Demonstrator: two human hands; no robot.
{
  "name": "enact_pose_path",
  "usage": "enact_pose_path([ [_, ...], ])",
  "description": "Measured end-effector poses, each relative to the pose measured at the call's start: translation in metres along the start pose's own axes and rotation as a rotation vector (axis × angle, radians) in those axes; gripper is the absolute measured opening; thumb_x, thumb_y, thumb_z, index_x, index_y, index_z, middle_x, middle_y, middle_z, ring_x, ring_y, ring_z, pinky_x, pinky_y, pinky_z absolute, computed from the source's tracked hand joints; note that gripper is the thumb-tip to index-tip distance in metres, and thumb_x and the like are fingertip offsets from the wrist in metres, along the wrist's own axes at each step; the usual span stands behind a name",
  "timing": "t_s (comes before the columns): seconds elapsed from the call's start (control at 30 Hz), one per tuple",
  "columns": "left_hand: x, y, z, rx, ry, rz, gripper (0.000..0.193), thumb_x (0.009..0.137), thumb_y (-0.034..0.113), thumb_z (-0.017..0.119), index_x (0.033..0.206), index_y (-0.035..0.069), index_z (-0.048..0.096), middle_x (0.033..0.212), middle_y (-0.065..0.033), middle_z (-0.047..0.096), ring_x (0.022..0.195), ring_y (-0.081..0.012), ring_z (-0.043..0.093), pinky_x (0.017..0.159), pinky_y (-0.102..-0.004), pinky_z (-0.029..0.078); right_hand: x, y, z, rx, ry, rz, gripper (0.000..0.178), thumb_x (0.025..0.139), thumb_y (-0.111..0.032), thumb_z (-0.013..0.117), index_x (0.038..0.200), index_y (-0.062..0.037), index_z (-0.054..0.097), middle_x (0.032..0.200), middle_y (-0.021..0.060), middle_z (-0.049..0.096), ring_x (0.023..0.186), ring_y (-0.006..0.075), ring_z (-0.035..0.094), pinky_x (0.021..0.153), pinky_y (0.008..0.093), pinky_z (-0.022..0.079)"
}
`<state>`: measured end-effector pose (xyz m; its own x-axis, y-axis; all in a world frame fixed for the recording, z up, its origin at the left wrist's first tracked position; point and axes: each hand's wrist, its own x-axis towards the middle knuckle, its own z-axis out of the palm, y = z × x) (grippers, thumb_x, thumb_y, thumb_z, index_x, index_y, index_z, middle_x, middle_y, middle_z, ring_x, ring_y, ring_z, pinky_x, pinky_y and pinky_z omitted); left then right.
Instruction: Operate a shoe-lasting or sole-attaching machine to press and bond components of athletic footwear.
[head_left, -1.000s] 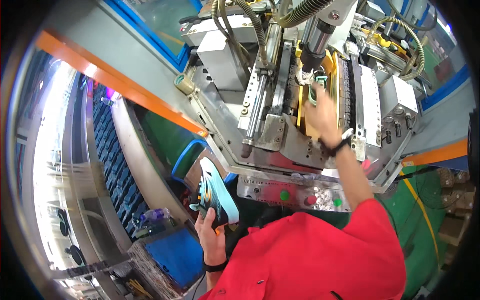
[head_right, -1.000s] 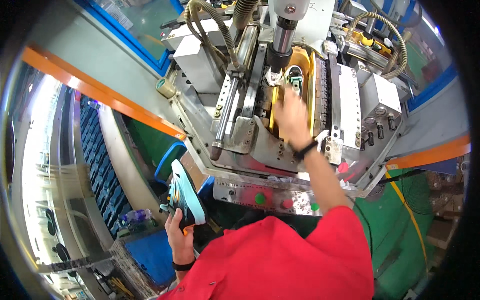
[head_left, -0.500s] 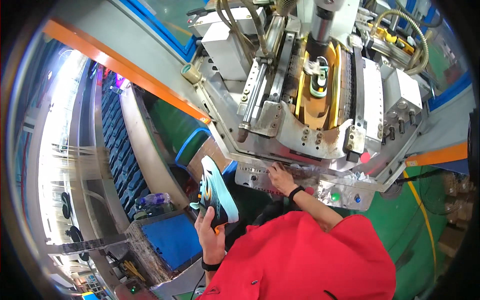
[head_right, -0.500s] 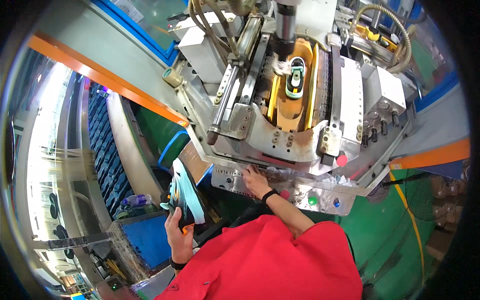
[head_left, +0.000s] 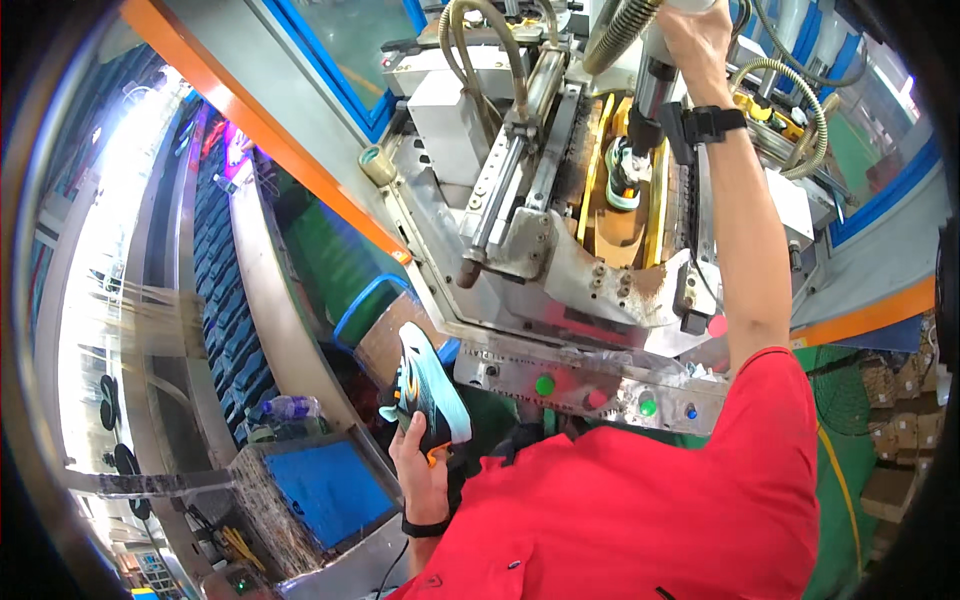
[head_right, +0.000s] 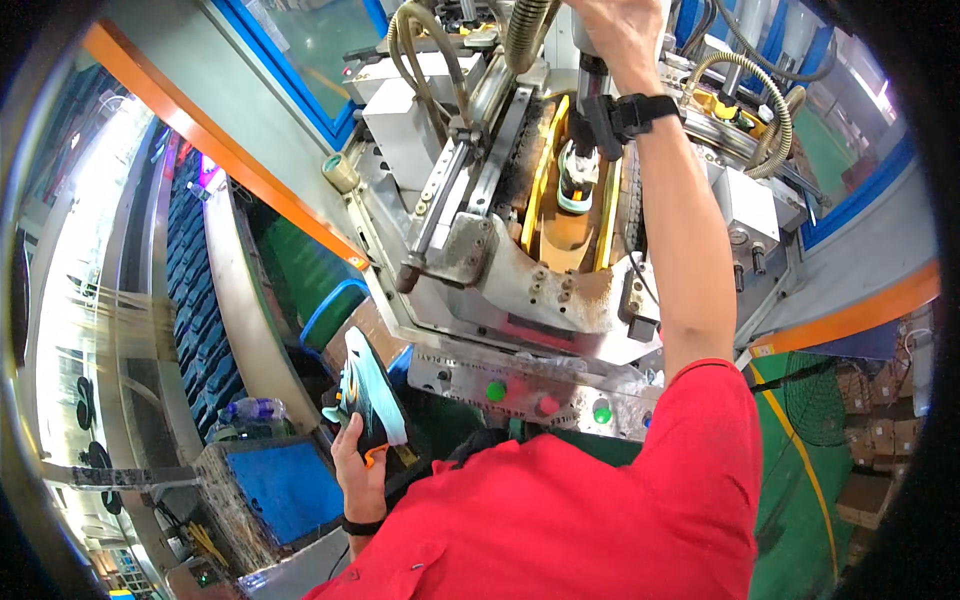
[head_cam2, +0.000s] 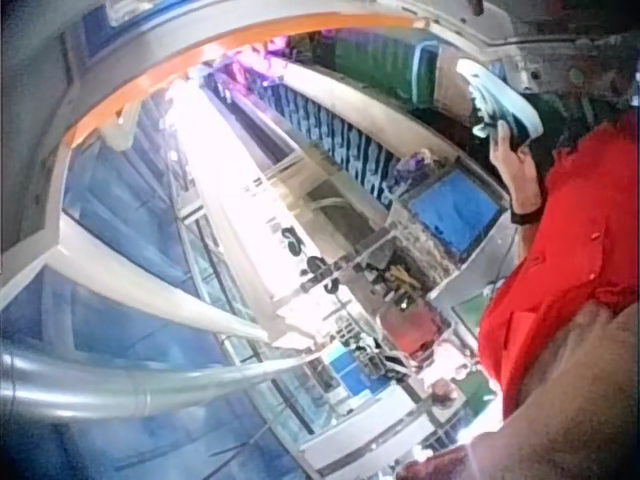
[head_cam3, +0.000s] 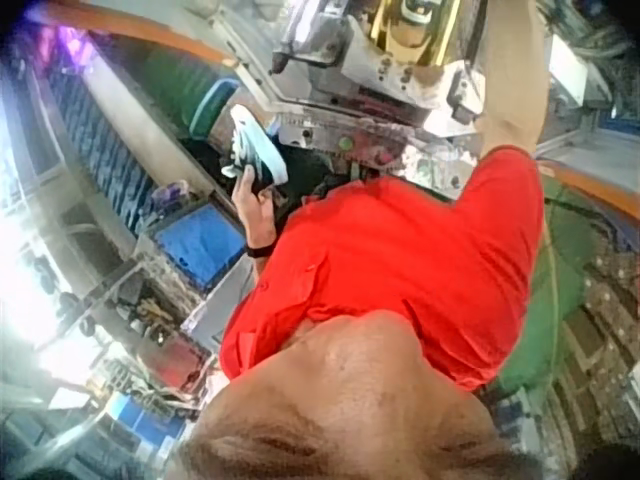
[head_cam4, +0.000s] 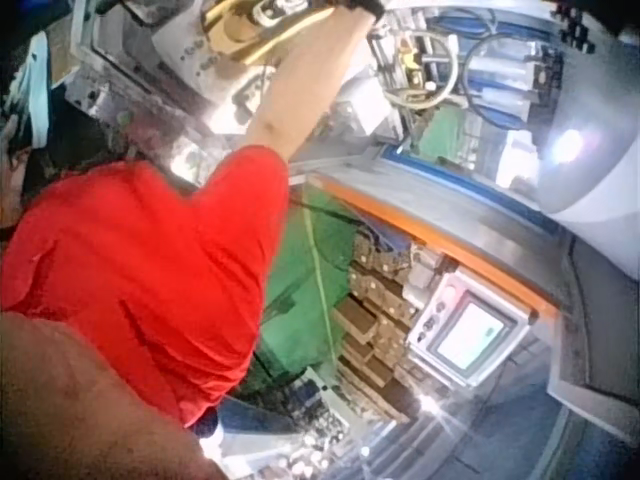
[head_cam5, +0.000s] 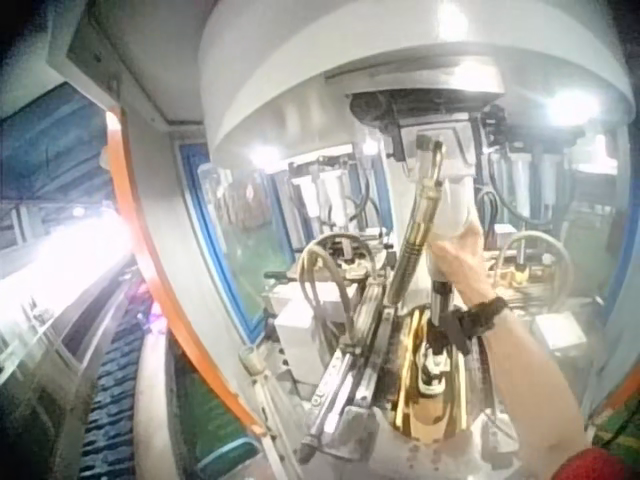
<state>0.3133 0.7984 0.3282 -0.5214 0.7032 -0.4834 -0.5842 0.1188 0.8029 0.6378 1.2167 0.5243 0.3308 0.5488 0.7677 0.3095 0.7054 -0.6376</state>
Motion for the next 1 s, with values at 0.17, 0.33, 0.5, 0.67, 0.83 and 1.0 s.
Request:
enact_pose_path([
  [0.17, -0.008, -0.01, -0.004, 0.0, -0.018, -0.036, 0.029, 0.089, 0.014, 0.064, 0.115, 0.002, 0.059, 0.1, -0.0058, 0.068, 0.084, -0.0163, 0.067, 0.07, -0.0327, 0.053, 0.006, 0.019, 0.001, -0.215, 0.06, 0.022, 0.045, 0.071, -0.021, 0.081, 0.107, -0.0003, 0.064, 0.089, 0.0104, 0.07, 0.077, 0.019, 0.067, 0.066, 0.0312, 0.053],
  [0.33, -0.036, -0.015, -0.017, -0.056, 0.006, 0.006, 0.031, 0.089, 0.014, 0.064, 0.117, 0.001, 0.059, 0.101, -0.0057, 0.068, 0.085, -0.016, 0.067, 0.071, -0.0323, 0.053, -0.001, 0.004, 0.001, -0.123, -0.05, 0.215, 0.045, 0.072, -0.029, 0.078, 0.105, 0.0002, 0.067, 0.082, 0.011, 0.07, 0.074, 0.0199, 0.066, 0.066, 0.0321, 0.052],
  [0.5, -0.069, -0.02, -0.045, -0.156, 0.055, 0.075, 0.038, 0.09, 0.008, 0.061, 0.125, -0.001, 0.054, 0.111, -0.0081, 0.065, 0.093, -0.019, 0.067, 0.077, -0.0332, 0.055, -0.079, -0.03, -0.028, -0.375, -0.079, -0.258, 0.033, 0.098, -0.015, 0.045, 0.125, -0.0056, 0.061, 0.128, 0.015, 0.059, 0.114, 0.0236, 0.059, 0.096, 0.0352, 0.047],
  [0.67, -0.083, -0.036, -0.073, -0.226, 0.209, 0.086, 0.032, 0.09, 0.011, 0.063, 0.119, -0.002, 0.057, 0.106, -0.0093, 0.066, 0.094, -0.021, 0.067, 0.081, -0.0348, 0.055, -0.227, -0.213, -0.044, 0.761, -0.758, 0.06, 0.079, 0.091, -0.054, 0.041, 0.133, 0.0136, 0.044, 0.138, 0.0271, 0.046, 0.128, 0.0344, 0.046, 0.104, 0.0508, 0.038],
  [0.83, -0.116, -0.066, -0.13, -0.328, 0.323, 0.1, 0.028, 0.091, 0.009, 0.061, 0.117, 0.0, 0.058, 0.103, -0.0085, 0.067, 0.086, -0.0196, 0.067, 0.074, -0.0335, 0.055, -0.304, -0.369, -0.039, 2.049, -1.286, 0.148, 0.051, 0.091, -0.05, 0.057, 0.131, -0.0183, 0.054, 0.123, 0.0235, 0.055, 0.098, 0.0465, 0.059, 0.089, 0.0607, 0.048],
  [1.0, -0.161, -0.085, -0.178, -0.43, 0.501, 0.107, 0.023, 0.091, 0.009, 0.06, 0.113, -0.001, 0.062, 0.099, -0.0087, 0.068, 0.085, -0.0192, 0.067, 0.073, -0.0328, 0.054, -0.352, -0.457, -0.069, 2.102, -0.932, 0.784, 0.031, 0.098, -0.035, 0.05, 0.125, -0.0228, 0.059, 0.107, 0.0218, 0.057, 0.093, 0.0486, 0.059, 0.074, 0.0547, 0.052],
])
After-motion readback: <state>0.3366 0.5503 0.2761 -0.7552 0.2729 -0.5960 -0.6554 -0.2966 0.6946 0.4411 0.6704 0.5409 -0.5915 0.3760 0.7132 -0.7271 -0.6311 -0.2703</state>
